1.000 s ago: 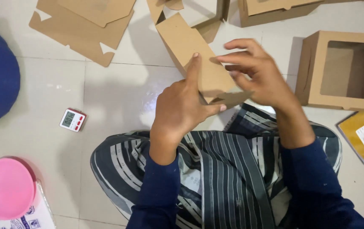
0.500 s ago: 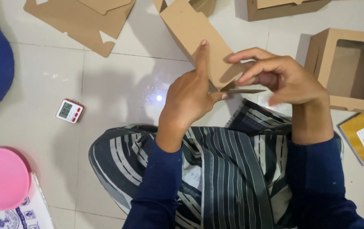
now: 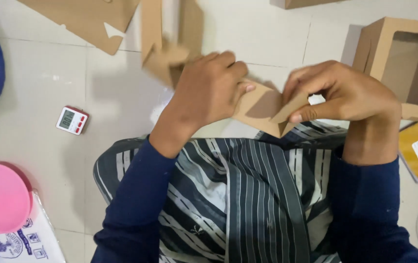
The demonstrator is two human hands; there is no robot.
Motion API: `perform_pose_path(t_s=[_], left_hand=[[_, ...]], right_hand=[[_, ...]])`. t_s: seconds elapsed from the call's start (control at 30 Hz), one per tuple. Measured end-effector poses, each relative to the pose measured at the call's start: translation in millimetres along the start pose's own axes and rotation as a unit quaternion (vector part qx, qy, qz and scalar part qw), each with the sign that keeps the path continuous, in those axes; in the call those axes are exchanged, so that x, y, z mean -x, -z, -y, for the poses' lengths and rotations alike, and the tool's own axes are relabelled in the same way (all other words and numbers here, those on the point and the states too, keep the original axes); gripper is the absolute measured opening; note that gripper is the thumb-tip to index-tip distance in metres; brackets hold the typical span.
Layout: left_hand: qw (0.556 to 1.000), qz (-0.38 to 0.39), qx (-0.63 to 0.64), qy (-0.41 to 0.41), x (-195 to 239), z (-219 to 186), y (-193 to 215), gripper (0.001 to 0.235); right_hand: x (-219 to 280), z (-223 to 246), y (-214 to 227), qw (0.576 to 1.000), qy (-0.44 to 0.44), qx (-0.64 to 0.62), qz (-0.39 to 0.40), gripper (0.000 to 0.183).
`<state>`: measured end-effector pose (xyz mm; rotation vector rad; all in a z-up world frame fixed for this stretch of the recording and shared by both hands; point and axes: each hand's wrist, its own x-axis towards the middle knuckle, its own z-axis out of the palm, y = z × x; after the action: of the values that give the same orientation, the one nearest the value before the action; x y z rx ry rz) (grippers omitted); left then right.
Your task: Folding flat cardboard templates into 3D cake boxes with clear windows
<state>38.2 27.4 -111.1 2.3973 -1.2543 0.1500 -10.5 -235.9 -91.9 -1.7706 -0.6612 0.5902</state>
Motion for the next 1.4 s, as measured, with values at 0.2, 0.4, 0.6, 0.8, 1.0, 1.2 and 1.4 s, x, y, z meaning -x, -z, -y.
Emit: perform_pose_path(t_s=[0.2,0.4,0.6,0.8,1.0,1.2,1.4], left_hand=[[0.872,0.391,0.204,0.211,-1,-23,34,0.019],[0.829,0.368,0.356,0.226,11,-18,13,0.016],[0.805,0.337,0.413,0.261,16,-13,-4,0.019],[0.777,0.303,0.433,0.342,7,-25,7,0.022],[0.732,0.297,0.442,0.424,-1,-33,22,0.038],[0.733,0.294,0.426,0.441,-5,-37,33,0.04],[0.777,0.25,0.413,0.403,1,-36,19,0.023]], right_hand=[[-4,8,-12,0.99,-0.057,0.091,-0.089,0.007],[-7,13,-20,0.984,-0.05,0.127,-0.112,0.011],[-6,11,-25,0.977,-0.054,0.138,-0.153,0.016],[-12,18,-31,0.972,-0.017,0.17,-0.164,0.021],[-10,13,-33,0.956,0.011,0.222,-0.19,0.025],[-9,12,-35,0.949,0.027,0.241,-0.2,0.032],[-19,20,-40,0.961,0.028,0.213,-0.176,0.026]])
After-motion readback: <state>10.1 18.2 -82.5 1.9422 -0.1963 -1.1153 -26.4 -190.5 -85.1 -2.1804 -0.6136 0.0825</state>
